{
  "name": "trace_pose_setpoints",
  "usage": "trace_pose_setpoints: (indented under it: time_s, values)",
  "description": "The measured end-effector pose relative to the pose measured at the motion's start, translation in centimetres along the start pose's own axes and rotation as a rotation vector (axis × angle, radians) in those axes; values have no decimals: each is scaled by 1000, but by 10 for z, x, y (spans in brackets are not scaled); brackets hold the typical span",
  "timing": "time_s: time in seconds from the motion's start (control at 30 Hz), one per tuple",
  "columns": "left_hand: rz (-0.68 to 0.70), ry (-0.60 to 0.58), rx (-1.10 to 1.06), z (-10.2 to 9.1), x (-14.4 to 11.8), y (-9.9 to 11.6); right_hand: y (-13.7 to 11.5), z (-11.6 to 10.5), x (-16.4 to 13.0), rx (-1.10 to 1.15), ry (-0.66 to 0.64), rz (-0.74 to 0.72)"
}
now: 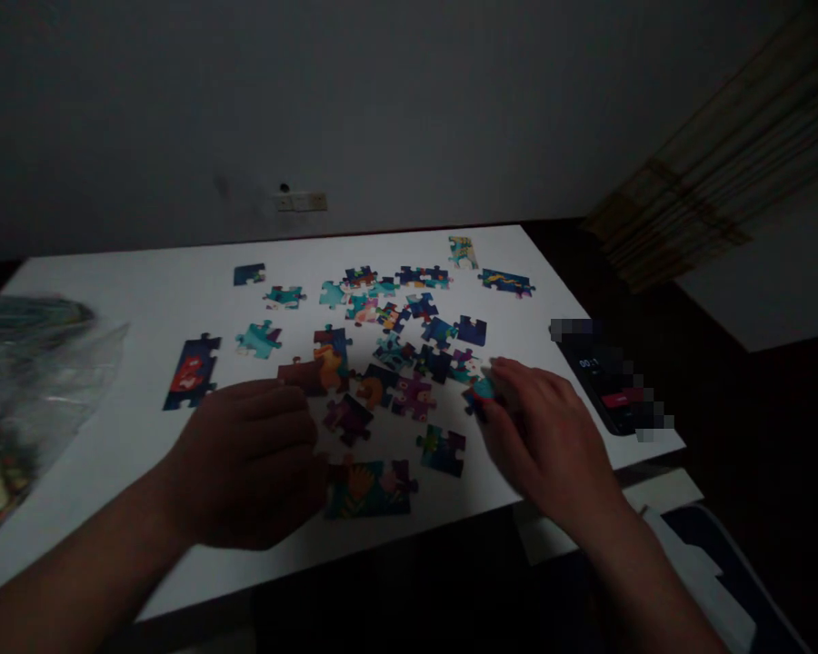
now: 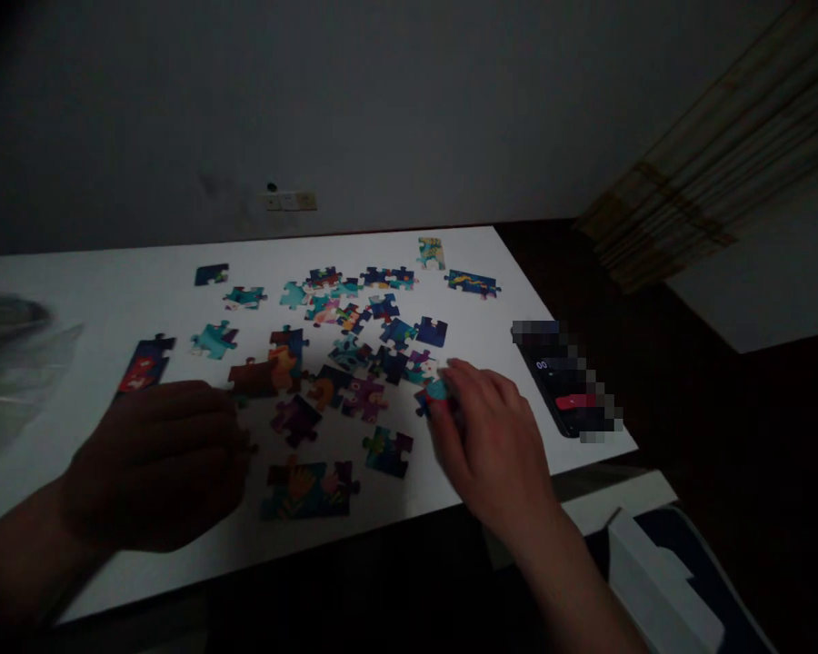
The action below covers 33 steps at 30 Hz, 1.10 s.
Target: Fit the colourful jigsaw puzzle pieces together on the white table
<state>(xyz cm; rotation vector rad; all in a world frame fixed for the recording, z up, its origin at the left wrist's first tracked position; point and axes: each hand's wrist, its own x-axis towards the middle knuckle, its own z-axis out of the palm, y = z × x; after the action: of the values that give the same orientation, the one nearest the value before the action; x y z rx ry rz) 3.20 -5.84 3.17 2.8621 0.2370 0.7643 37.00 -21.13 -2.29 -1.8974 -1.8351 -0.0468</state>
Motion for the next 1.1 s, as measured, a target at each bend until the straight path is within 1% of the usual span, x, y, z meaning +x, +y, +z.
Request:
trace_pose_setpoints:
  time_s: [0.13,0.2,0.23,0.33,0.4,0.47,0.53,0.63,0.7,0.77,0.87,0.93,1.03,1.1]
  values:
    - [40,158,15,-14,0,6,-11,5,36,-193,-102,-70]
    - [43,227,25,-16,-1,11,-13,6,44,-268,-167,-73]
    - [44,239,27,-15,-1,14,-13,6,47,-282,-191,-66]
    - [90,232,1,-4,2,22,-5,5,50,-223,-216,-50]
    - [167,225,-48,8,6,25,3,5,53,-147,-227,-49]
    - [211,196,-81,18,7,27,10,4,57,-84,-251,-46]
    - [237,173,-85,25,7,28,13,4,62,-44,-268,-42]
    - [251,152,-70,26,4,29,14,3,71,-4,-272,-32]
    - [238,145,-72,24,3,30,14,3,76,7,-299,-24]
    - [236,172,-74,23,4,29,15,3,80,14,-328,-16]
    - [251,274,-55,23,7,23,20,3,87,46,-323,-39]
    - [228,333,-27,19,8,14,22,-1,96,57,-332,-68]
    - [153,404,-11,5,4,-3,16,-14,117,80,-359,-141]
    - [77,465,-22,-6,1,-14,3,-22,134,150,-329,-207]
